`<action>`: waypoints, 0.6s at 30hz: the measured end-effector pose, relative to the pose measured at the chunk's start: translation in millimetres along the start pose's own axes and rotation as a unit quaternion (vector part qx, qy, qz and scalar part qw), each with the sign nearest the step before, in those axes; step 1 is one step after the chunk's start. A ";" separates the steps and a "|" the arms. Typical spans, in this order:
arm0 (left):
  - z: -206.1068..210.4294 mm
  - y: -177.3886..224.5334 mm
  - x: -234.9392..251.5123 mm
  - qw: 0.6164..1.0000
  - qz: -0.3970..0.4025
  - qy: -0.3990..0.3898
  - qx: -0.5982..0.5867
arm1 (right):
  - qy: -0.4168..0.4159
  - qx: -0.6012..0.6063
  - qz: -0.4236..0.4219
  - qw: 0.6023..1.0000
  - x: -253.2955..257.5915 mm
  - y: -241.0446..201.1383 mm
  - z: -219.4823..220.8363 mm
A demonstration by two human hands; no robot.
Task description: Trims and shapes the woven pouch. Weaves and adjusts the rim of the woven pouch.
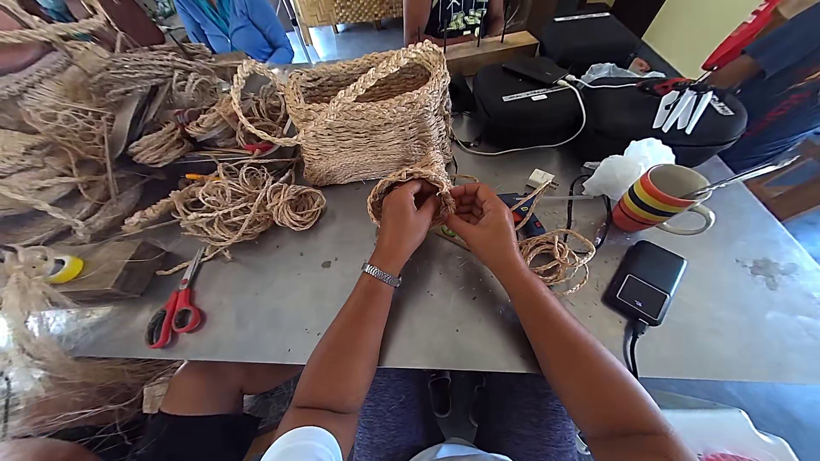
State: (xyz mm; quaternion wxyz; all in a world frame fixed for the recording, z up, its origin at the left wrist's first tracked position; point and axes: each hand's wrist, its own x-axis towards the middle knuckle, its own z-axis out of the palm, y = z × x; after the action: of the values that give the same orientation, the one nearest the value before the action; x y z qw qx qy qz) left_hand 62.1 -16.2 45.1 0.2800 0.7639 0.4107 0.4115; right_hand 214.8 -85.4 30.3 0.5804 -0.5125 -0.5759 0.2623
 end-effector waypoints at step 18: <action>14.8 -0.6 -4.7 1.000 0.008 -0.001 0.001 | 0.070 -0.064 -0.096 0.991 4.2 6.2 -5.0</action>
State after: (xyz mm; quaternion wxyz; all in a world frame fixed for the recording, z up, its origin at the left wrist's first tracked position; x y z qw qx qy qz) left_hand 73.1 -21.3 35.3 0.2764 0.7679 0.4045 0.4127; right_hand 222.1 -81.1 27.3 0.6078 -0.5077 -0.5962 0.1316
